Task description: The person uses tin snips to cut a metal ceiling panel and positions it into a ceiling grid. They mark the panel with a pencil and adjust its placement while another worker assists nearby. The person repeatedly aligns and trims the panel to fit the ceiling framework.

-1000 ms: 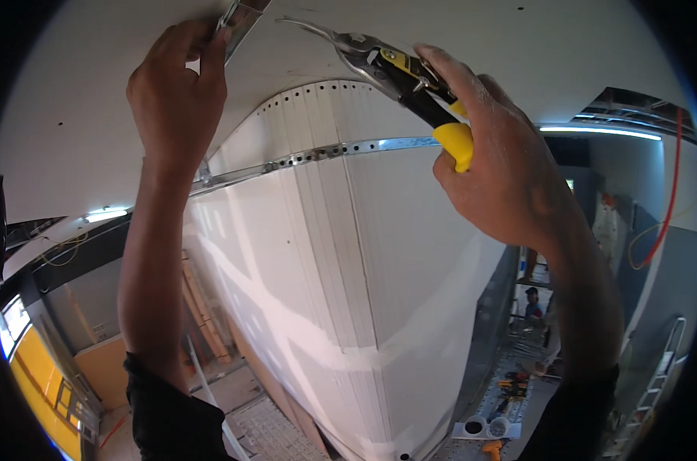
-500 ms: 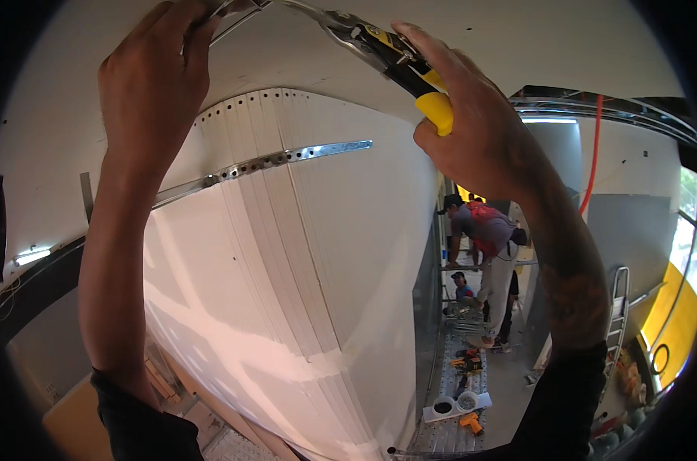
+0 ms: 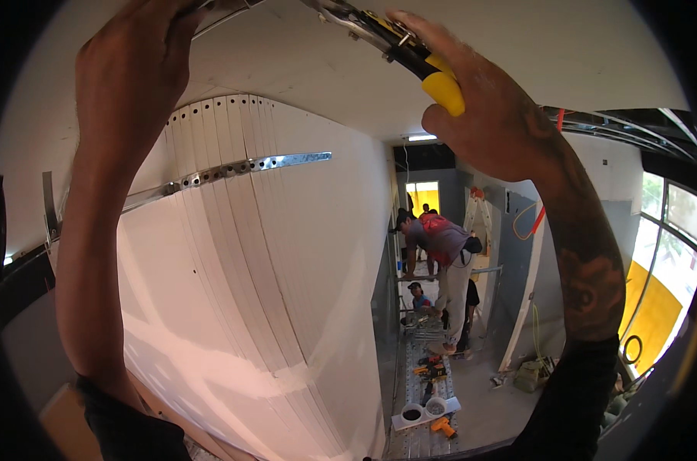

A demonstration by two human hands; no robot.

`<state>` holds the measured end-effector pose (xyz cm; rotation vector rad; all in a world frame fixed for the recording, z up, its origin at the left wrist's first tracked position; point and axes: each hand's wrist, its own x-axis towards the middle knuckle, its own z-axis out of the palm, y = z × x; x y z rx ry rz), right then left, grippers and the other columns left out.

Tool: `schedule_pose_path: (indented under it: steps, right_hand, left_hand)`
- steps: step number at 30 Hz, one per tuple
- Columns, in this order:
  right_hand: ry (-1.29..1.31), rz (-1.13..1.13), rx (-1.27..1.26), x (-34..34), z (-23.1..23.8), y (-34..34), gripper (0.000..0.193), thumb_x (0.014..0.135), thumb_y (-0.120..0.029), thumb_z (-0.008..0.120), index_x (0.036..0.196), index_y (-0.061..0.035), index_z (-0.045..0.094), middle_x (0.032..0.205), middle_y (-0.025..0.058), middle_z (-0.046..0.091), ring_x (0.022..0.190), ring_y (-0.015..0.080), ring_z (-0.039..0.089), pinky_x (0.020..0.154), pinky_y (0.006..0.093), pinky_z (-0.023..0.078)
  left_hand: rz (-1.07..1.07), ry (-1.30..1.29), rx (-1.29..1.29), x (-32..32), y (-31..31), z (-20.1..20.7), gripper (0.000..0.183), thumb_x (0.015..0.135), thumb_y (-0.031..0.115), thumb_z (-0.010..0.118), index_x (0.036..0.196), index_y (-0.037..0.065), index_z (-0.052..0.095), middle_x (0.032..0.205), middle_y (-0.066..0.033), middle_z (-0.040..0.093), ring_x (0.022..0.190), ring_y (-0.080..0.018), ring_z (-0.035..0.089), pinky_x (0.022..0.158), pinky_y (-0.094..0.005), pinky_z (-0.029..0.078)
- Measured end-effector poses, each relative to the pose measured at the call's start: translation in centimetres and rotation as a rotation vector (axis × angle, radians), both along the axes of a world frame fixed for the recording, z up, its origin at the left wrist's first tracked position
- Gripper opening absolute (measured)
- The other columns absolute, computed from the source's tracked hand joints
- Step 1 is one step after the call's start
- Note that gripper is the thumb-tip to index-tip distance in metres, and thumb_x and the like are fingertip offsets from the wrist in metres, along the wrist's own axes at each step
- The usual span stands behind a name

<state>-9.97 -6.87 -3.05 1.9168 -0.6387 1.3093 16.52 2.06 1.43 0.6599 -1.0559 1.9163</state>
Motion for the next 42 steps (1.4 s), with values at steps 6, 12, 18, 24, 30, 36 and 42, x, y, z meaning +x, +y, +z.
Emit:
schedule_pose_path:
  steps: [6,12,18,24,30,36,42]
  right_hand:
    - [0.032,0.051,0.099,0.1,0.4,1.4,0.084,0.080,0.002,0.057,0.157,-0.0221,0.031,0.150,0.0165,0.046,0.130,0.0335,0.053,0.109,0.0412,0.042]
    - [0.016,0.050,0.153,-0.1,0.6,2.4,0.084,0.079,0.003,0.056,0.157,-0.0197,0.032,0.147,0.0170,0.048,0.129,0.0279,0.053,0.106,0.0381,0.043]
    - [0.015,-0.003,0.179,-0.6,0.9,2.4,0.084,0.079,0.003,0.056,0.156,-0.0205,0.034,0.145,0.0192,0.050,0.126,0.0310,0.055,0.105,0.0407,0.044]
    - [0.063,0.003,0.077,-0.7,0.7,2.7,0.083,0.079,0.001,0.058,0.156,-0.0221,0.035,0.143,0.0209,0.051,0.124,0.0349,0.057,0.107,0.0452,0.043]
    - [0.061,-0.010,0.111,-0.9,0.9,3.1,0.082,0.080,-0.002,0.059,0.156,-0.0221,0.035,0.138,0.0214,0.054,0.112,0.0312,0.061,0.100,0.0421,0.048]
    - [0.052,-0.069,0.152,-0.9,1.0,3.8,0.081,0.081,-0.004,0.058,0.156,-0.0217,0.034,0.125,0.0214,0.059,0.091,0.0259,0.063,0.087,0.0389,0.051]
    - [0.048,-0.058,0.131,-0.9,0.9,3.2,0.081,0.081,-0.005,0.058,0.156,-0.0213,0.033,0.124,0.0210,0.059,0.094,0.0257,0.062,0.089,0.0389,0.051]
  left_hand:
    - [-0.083,-0.112,0.032,1.8,-0.5,1.5,0.007,0.086,0.003,0.065,0.080,-0.001,0.065,0.075,-0.0127,0.064,0.065,-0.0272,0.064,0.065,-0.0376,0.053]
    - [0.109,0.077,0.019,0.4,0.0,0.4,0.011,0.089,0.005,0.065,0.080,0.000,0.065,0.074,-0.0105,0.064,0.063,-0.0227,0.062,0.064,-0.0355,0.052]
    - [0.091,0.066,0.049,0.8,-0.3,0.5,0.014,0.091,0.004,0.063,0.078,0.001,0.064,0.072,-0.0106,0.063,0.060,-0.0216,0.059,0.064,-0.0343,0.052]
    - [0.158,0.111,0.089,0.7,0.5,0.3,0.015,0.092,0.005,0.063,0.078,0.001,0.064,0.072,-0.0099,0.063,0.061,-0.0196,0.057,0.066,-0.0331,0.051]
    - [0.089,0.058,0.101,1.2,0.1,0.5,0.013,0.092,0.007,0.064,0.081,0.000,0.066,0.073,-0.0096,0.064,0.062,-0.0188,0.058,0.067,-0.0325,0.051]
    - [0.154,0.050,0.064,1.3,-0.1,0.5,0.012,0.092,0.008,0.066,0.083,0.000,0.066,0.074,-0.0096,0.065,0.062,-0.0181,0.058,0.066,-0.0305,0.051]
    - [0.152,0.076,0.054,1.0,-0.3,0.4,0.012,0.093,0.008,0.065,0.084,0.000,0.067,0.075,-0.0095,0.065,0.063,-0.0176,0.058,0.067,-0.0310,0.052]
